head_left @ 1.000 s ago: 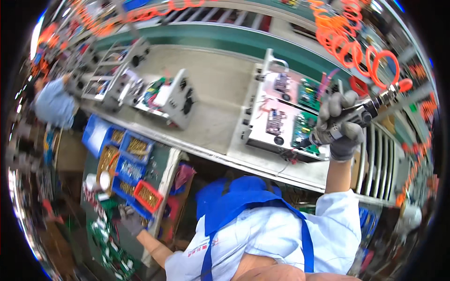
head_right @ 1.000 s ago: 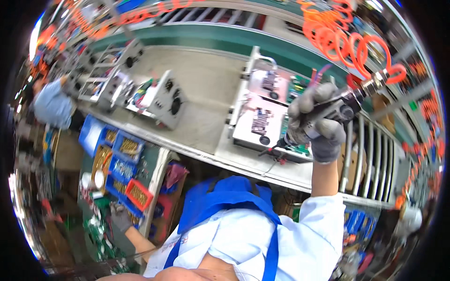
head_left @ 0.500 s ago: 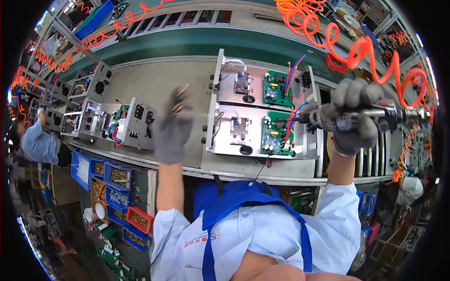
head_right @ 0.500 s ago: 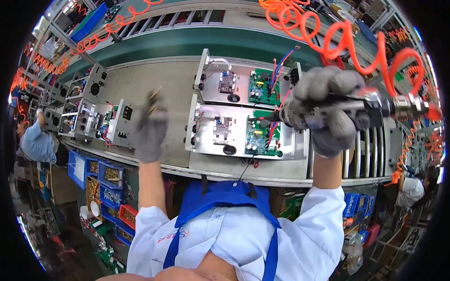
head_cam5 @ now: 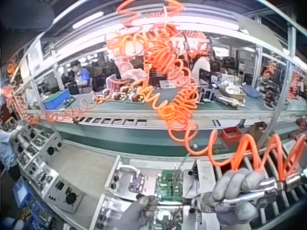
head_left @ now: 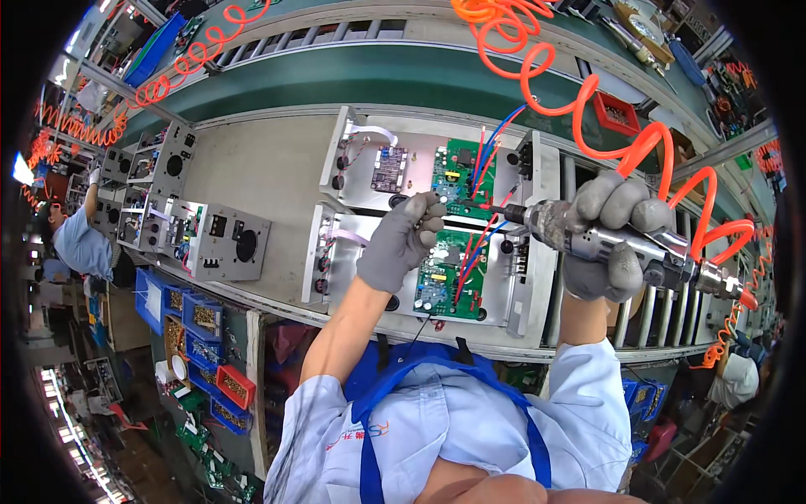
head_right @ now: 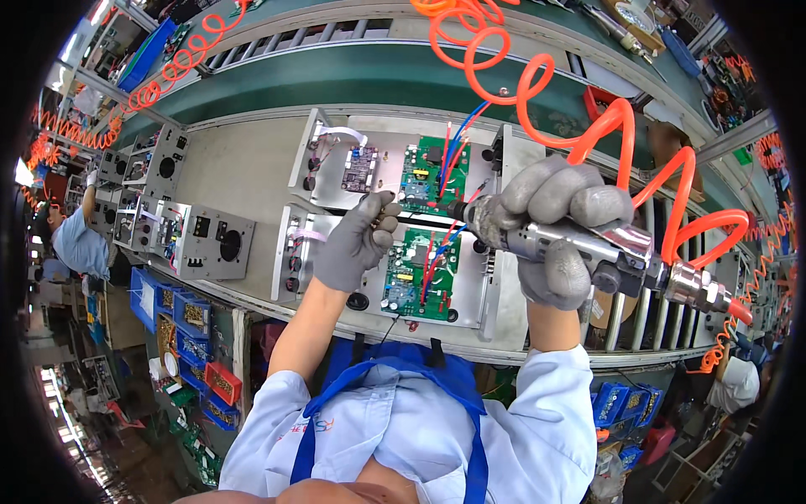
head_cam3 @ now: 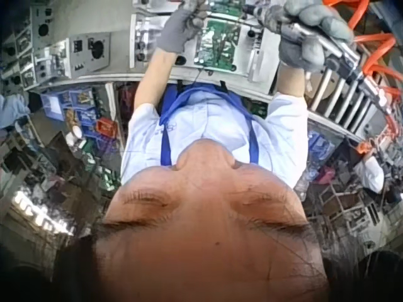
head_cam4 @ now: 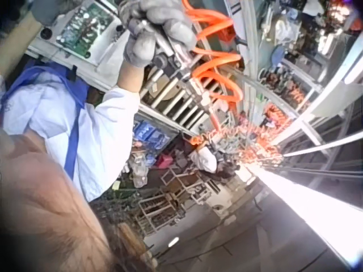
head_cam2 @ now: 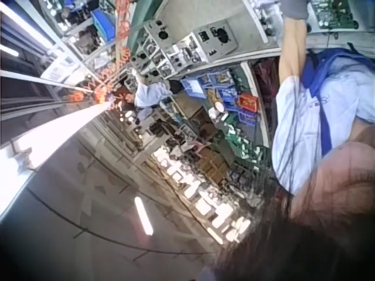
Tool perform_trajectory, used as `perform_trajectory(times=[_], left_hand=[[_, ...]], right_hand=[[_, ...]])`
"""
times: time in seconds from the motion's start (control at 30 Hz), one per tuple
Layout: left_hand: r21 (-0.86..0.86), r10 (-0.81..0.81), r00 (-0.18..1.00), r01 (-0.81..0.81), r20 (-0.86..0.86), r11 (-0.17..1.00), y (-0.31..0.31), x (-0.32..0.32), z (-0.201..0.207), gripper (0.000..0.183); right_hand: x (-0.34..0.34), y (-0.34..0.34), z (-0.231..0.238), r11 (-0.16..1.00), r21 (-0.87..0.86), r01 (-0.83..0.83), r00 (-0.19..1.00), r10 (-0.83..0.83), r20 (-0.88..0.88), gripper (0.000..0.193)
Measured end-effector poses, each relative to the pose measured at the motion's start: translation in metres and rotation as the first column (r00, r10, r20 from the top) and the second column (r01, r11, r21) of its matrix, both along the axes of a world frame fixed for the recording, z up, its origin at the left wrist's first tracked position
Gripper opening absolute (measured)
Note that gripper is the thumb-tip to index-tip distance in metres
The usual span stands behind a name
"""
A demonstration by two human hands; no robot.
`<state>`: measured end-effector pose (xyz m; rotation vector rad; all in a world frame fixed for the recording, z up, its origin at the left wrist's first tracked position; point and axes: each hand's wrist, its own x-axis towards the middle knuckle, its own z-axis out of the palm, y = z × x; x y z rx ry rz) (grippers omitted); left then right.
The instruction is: The person uses a pneumatic screwdriver to fasten screws onto a circuit board mounted in a metal housing. They repeatedly pick up screws from a nearby bin, align them with the tool, and drive them into the board. The person also handles the board and housing to adjust positioning during the process.
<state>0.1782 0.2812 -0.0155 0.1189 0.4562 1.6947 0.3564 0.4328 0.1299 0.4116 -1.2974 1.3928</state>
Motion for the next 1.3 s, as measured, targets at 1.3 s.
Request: perform_trajectory(times=[1.3], left_hand=[[-0.52, -0.19, 0.805, -0.165, -0.562, 0.838, 0.03, -0.004, -0.015, 0.055]], right_hand=[[-0.007, 0.042, -0.057, 0.986, -0.161, 0.031, 0.981, 0.001, 0.193, 0.033]])
